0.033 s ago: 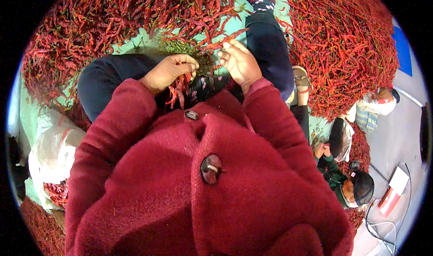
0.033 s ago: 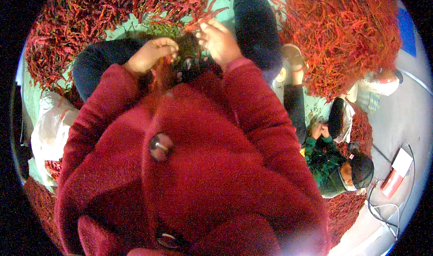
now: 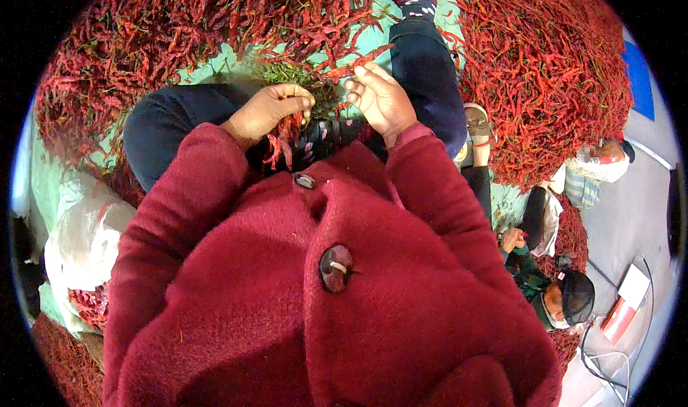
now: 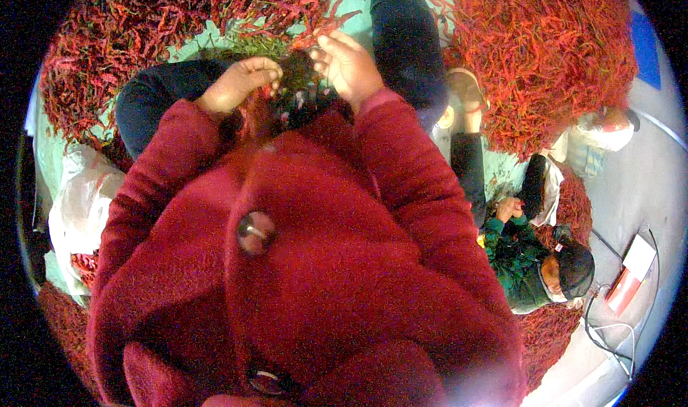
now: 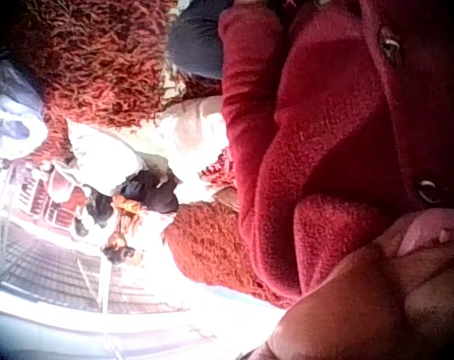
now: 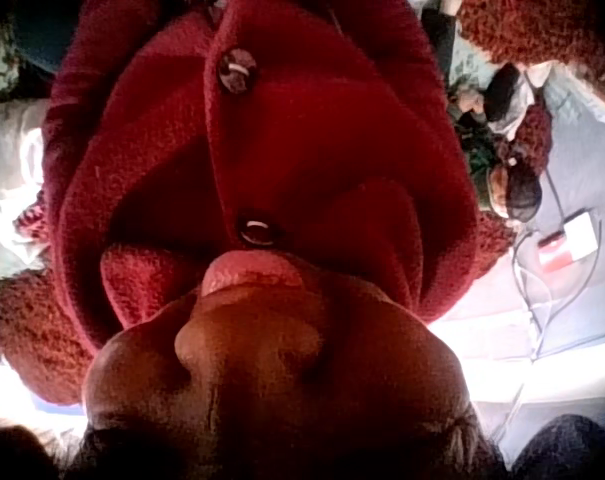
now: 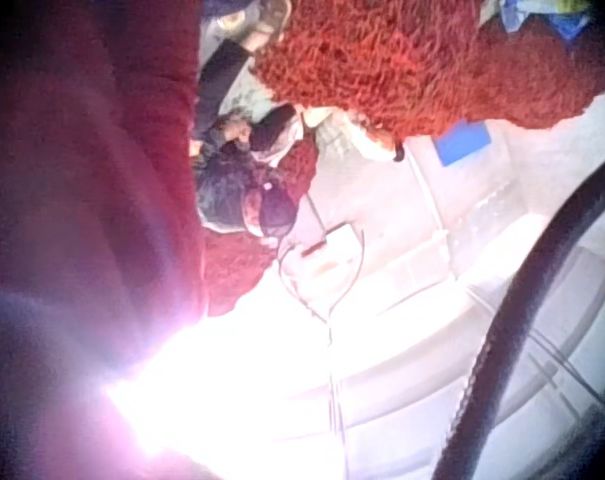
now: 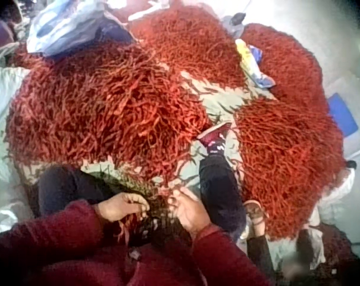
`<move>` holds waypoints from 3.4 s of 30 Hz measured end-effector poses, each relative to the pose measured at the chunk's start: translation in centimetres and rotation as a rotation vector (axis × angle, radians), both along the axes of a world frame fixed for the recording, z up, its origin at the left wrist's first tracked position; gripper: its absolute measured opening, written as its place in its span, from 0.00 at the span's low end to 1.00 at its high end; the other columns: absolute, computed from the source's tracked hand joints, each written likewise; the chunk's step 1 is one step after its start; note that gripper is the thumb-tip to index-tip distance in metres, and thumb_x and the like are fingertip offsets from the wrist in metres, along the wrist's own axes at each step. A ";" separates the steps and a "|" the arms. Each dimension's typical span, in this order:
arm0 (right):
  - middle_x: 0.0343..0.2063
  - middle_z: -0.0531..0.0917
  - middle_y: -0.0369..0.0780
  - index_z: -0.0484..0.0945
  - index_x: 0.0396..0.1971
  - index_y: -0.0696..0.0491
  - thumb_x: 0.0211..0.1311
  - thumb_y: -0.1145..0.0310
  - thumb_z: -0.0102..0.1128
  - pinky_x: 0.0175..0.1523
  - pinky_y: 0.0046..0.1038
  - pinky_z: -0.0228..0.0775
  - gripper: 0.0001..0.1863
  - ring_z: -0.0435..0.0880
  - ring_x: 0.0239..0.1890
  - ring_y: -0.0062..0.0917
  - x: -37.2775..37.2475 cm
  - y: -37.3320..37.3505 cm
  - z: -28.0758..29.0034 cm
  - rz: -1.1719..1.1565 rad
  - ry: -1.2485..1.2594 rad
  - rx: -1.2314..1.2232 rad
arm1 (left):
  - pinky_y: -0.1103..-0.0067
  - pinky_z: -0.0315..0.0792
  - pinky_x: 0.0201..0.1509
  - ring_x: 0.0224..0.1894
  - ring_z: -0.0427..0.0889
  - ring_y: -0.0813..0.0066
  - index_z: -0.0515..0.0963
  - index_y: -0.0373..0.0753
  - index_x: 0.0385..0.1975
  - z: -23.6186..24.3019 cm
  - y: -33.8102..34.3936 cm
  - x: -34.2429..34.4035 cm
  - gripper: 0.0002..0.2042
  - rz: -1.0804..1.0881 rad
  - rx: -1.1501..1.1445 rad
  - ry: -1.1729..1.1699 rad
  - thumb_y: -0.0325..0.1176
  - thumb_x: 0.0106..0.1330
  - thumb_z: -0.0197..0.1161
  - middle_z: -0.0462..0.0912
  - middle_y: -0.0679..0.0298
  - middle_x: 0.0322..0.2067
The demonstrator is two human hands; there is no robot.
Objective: The person sits cross-legged on the floor and removes stems from dried red chili peppers by hand. The de-stemmed peppers are placed into a white sack, while the stems are discarded onto the floor.
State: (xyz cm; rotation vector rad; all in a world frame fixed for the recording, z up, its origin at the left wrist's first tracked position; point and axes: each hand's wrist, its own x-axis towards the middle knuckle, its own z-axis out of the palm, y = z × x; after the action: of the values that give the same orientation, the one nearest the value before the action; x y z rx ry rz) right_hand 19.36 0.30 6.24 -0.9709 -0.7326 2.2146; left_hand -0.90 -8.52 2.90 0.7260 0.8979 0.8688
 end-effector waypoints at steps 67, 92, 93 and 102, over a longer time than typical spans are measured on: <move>0.28 0.79 0.47 0.76 0.32 0.55 0.47 0.55 0.60 0.38 0.37 0.67 0.18 0.77 0.33 0.42 2.6 3.3 -8.0 0.491 -1.423 0.871 | 0.85 0.67 0.37 0.29 0.72 0.82 0.74 0.36 0.33 1.0 0.4 -0.2 0.07 0.097 -0.196 -0.068 0.33 0.61 0.55 0.75 0.69 0.27; 0.23 0.75 0.31 0.73 0.29 0.56 0.53 0.73 0.58 0.32 0.17 0.65 0.06 0.72 0.26 0.12 -2.8 -3.9 0.6 0.254 -0.514 0.468 | 0.85 0.67 0.45 0.37 0.73 0.84 0.72 0.32 0.44 1.2 -0.3 0.1 0.14 0.012 -0.057 -0.068 0.32 0.62 0.54 0.77 0.68 0.36; 0.24 0.75 0.32 0.73 0.30 0.57 0.54 0.73 0.58 0.34 0.17 0.66 0.06 0.72 0.28 0.12 -2.8 -4.0 0.7 0.286 -0.574 0.508 | 0.85 0.67 0.44 0.36 0.73 0.84 0.72 0.32 0.44 1.5 -0.4 0.1 0.13 0.017 -0.064 -0.079 0.32 0.62 0.54 0.77 0.68 0.35; 0.24 0.75 0.33 0.72 0.32 0.58 0.53 0.68 0.59 0.32 0.21 0.66 0.10 0.72 0.27 0.15 -2.9 -4.2 0.5 0.462 -0.651 0.732 | 0.83 0.69 0.38 0.31 0.75 0.83 0.75 0.35 0.38 0.8 -0.9 0.3 0.09 -0.194 0.072 0.204 0.29 0.61 0.53 0.79 0.65 0.30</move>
State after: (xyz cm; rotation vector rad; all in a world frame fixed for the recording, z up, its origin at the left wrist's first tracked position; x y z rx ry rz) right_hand 16.46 -3.94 6.75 -1.1887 -2.0546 1.6757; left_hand -0.60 -9.38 3.75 0.9609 0.9618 0.6655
